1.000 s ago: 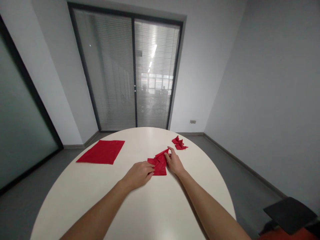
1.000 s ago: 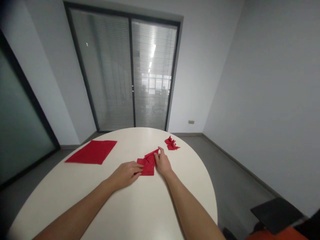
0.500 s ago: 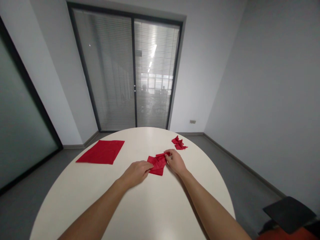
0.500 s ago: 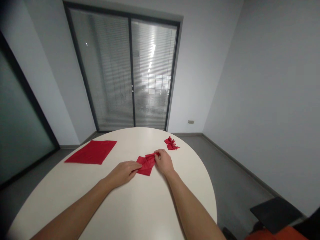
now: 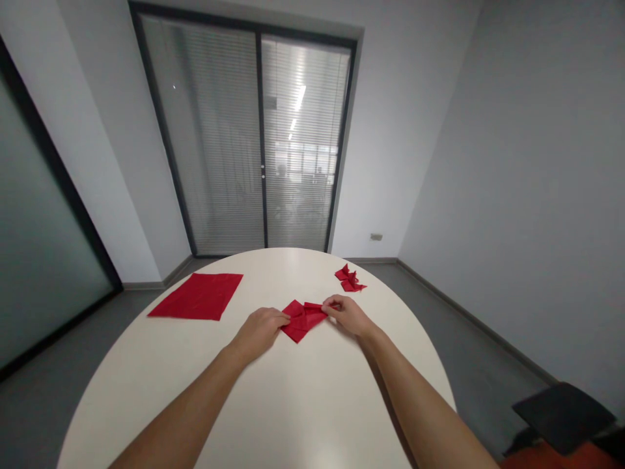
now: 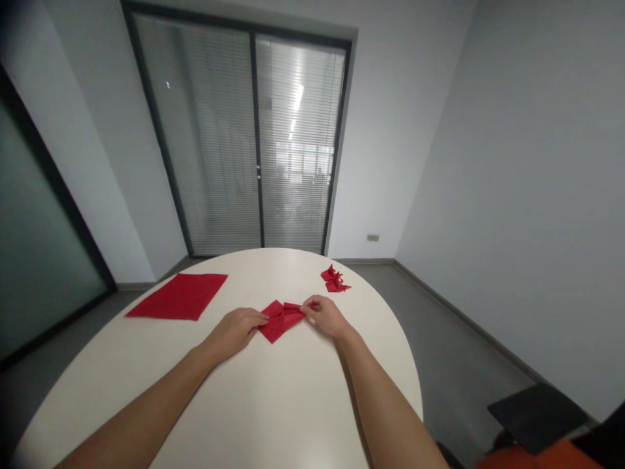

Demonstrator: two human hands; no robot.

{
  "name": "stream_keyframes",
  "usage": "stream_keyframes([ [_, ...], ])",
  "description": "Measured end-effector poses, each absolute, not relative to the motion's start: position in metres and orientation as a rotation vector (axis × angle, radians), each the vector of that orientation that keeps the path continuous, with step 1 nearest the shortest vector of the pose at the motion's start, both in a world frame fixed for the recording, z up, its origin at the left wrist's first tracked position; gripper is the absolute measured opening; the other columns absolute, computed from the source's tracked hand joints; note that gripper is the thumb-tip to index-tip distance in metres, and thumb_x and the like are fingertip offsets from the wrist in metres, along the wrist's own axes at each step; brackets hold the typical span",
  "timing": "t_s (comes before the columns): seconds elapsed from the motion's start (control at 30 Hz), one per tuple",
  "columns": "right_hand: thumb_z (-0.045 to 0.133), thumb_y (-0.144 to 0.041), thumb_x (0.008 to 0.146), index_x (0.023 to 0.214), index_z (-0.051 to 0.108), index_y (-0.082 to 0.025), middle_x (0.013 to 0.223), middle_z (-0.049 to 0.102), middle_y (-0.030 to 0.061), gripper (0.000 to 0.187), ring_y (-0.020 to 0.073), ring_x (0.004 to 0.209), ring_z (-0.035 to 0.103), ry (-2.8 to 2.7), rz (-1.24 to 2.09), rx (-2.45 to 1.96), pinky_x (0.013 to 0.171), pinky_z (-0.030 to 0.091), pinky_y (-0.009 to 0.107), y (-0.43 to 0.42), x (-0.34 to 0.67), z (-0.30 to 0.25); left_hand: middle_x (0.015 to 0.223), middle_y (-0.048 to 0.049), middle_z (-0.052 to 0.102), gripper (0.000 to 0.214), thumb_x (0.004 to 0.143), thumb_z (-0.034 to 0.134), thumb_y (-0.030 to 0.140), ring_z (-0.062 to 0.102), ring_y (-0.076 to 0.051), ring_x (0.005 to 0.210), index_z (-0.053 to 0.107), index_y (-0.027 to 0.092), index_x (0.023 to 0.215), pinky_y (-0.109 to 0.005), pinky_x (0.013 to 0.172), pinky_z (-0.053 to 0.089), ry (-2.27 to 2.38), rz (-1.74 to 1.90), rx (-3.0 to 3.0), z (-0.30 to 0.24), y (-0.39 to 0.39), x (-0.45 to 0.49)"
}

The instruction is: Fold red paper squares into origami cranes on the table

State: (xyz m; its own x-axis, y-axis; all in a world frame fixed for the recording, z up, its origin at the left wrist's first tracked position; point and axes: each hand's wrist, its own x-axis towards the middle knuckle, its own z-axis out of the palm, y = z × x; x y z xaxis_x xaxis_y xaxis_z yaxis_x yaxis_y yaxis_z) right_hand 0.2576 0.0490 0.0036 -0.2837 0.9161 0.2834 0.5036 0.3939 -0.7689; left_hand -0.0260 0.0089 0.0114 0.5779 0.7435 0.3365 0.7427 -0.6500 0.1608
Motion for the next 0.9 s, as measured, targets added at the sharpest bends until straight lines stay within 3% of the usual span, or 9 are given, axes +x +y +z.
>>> stream_keyframes([
  [0.23, 0.067, -0.031, 0.08, 0.087, 0.074, -0.016, 0.081, 0.074, 0.0047, 0.018, 0.019, 0.075, 0.065, -2.04, 0.914, -1.235, 0.068, 0.049, 0.028, 0.048, 0.272, 0.007, 0.126, -0.0031, 0.07, 0.04, 0.092, 0.049, 0.008, 0.065, -0.022, 0.117, 0.07, 0.026, 0.121, -0.037, 0.102, 0.048, 1.369, 0.543, 2.713, 0.005, 0.011, -0.032],
  [0.73, 0.06, -0.012, 0.08, 0.09, 0.073, -0.019, 0.083, 0.068, 0.0022, 0.018, 0.0154, 0.071, 0.059, -2.213, 0.434, -1.273, 0.065, 0.042, 0.024, 0.037, 0.254, 0.023, 0.127, -0.0045, 0.068, 0.036, 0.096, 0.049, 0.015, 0.061, -0.02, 0.116, 0.065, 0.024, 0.127, -0.036, 0.102, 0.049, 1.239, 0.656, 2.785, 0.007, 0.007, -0.022],
  [0.9, 0.059, -0.006, 0.077, 0.095, 0.073, -0.021, 0.086, 0.067, 0.0017, 0.027, 0.015, 0.075, 0.06, -2.317, 0.315, -1.221, 0.07, 0.043, 0.023, 0.035, 0.245, 0.022, 0.14, -0.0048, 0.06, 0.043, 0.095, 0.048, 0.013, 0.053, -0.02, 0.129, 0.059, 0.025, 0.135, -0.039, 0.111, 0.043, 1.163, 0.669, 2.806, 0.008, 0.007, -0.02],
])
